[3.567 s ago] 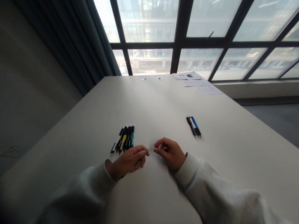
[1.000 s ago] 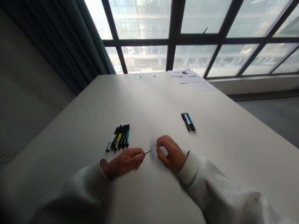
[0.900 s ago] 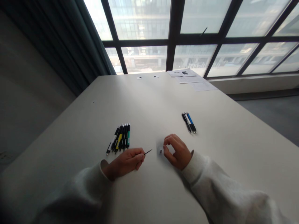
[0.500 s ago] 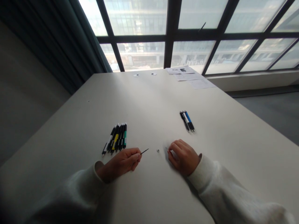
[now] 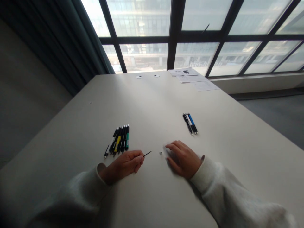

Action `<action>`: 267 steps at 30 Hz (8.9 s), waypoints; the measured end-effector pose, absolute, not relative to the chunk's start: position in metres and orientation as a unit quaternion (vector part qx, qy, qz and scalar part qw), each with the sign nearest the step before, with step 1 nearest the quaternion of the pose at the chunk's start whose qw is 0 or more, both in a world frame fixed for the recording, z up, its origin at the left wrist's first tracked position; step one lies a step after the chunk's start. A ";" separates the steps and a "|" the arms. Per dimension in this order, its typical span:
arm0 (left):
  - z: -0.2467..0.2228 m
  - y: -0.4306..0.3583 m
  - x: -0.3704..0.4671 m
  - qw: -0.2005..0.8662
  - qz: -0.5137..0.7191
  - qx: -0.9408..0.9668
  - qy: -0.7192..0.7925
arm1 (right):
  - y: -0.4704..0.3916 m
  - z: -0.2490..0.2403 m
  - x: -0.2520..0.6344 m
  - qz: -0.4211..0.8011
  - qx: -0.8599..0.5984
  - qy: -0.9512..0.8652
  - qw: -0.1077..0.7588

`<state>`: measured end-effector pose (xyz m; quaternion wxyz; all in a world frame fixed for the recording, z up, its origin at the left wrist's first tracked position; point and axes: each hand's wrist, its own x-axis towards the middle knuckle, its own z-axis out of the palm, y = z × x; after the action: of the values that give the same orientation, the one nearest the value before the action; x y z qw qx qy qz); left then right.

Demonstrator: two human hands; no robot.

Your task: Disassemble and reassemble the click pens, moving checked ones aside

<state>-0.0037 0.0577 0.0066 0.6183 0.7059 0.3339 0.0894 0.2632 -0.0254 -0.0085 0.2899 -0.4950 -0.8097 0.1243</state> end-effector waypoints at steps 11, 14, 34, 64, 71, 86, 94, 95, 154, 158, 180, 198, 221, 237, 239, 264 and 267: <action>0.002 0.056 -0.008 0.626 0.096 0.702 0.325 | -0.012 -0.007 0.280 0.189 -0.437 -0.837 0.269; 0.001 0.054 -0.008 0.631 0.095 0.696 0.330 | -0.011 -0.005 0.281 0.208 -0.428 -0.837 0.271; 0.001 0.050 -0.007 0.623 0.098 0.706 0.323 | -0.016 -0.007 0.267 0.211 -0.476 -0.807 0.277; 0.001 0.047 -0.005 0.655 0.118 0.669 0.330 | -0.023 0.002 0.259 0.245 -0.507 -0.724 0.399; 0.015 0.022 0.012 0.771 0.151 0.556 0.272 | -0.048 0.016 0.211 0.472 -0.504 -0.567 0.450; 0.016 0.011 0.017 0.794 0.108 0.523 0.290 | -0.042 0.017 0.220 0.536 -0.449 -0.384 0.604; 0.004 0.028 0.015 0.787 0.242 0.439 0.359 | -0.051 0.025 0.220 0.496 -0.517 -0.477 0.509; 0.004 0.029 0.015 0.792 0.254 0.425 0.357 | -0.053 0.022 0.215 0.494 -0.536 -0.494 0.474; -0.012 0.040 0.006 0.730 0.305 0.497 0.356 | -0.065 -0.005 0.189 0.053 -0.491 -0.836 0.240; -0.014 0.044 0.004 0.706 0.317 0.523 0.356 | -0.065 -0.006 0.189 0.052 -0.489 -0.836 0.242; -0.016 0.047 -0.008 0.256 0.267 0.845 0.386 | -0.072 -0.003 0.191 0.077 -0.469 -0.855 0.205; -0.016 0.042 0.005 0.181 0.230 0.871 0.395 | -0.073 0.000 0.189 0.051 -0.469 -0.854 0.220; -0.007 0.028 -0.024 0.204 0.319 0.864 0.333 | -0.041 0.004 0.256 0.084 -0.527 -0.750 0.390; -0.020 0.030 -0.046 0.166 0.213 0.933 0.237 | -0.030 -0.011 0.269 0.126 -0.601 -0.714 0.337; -0.019 0.029 -0.047 0.149 0.210 0.937 0.234 | -0.030 -0.010 0.269 0.124 -0.600 -0.716 0.335; -0.014 0.011 -0.050 0.084 0.196 0.947 0.239 | -0.051 -0.006 0.260 0.118 -0.598 -0.734 0.299; -0.014 0.011 -0.050 0.086 0.194 0.947 0.240 | -0.052 -0.006 0.260 0.115 -0.598 -0.735 0.298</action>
<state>-0.0502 0.0110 -0.0144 0.0856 0.9474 0.2397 0.1938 0.2598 -0.0519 -0.0061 0.2977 -0.5979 -0.7353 0.1150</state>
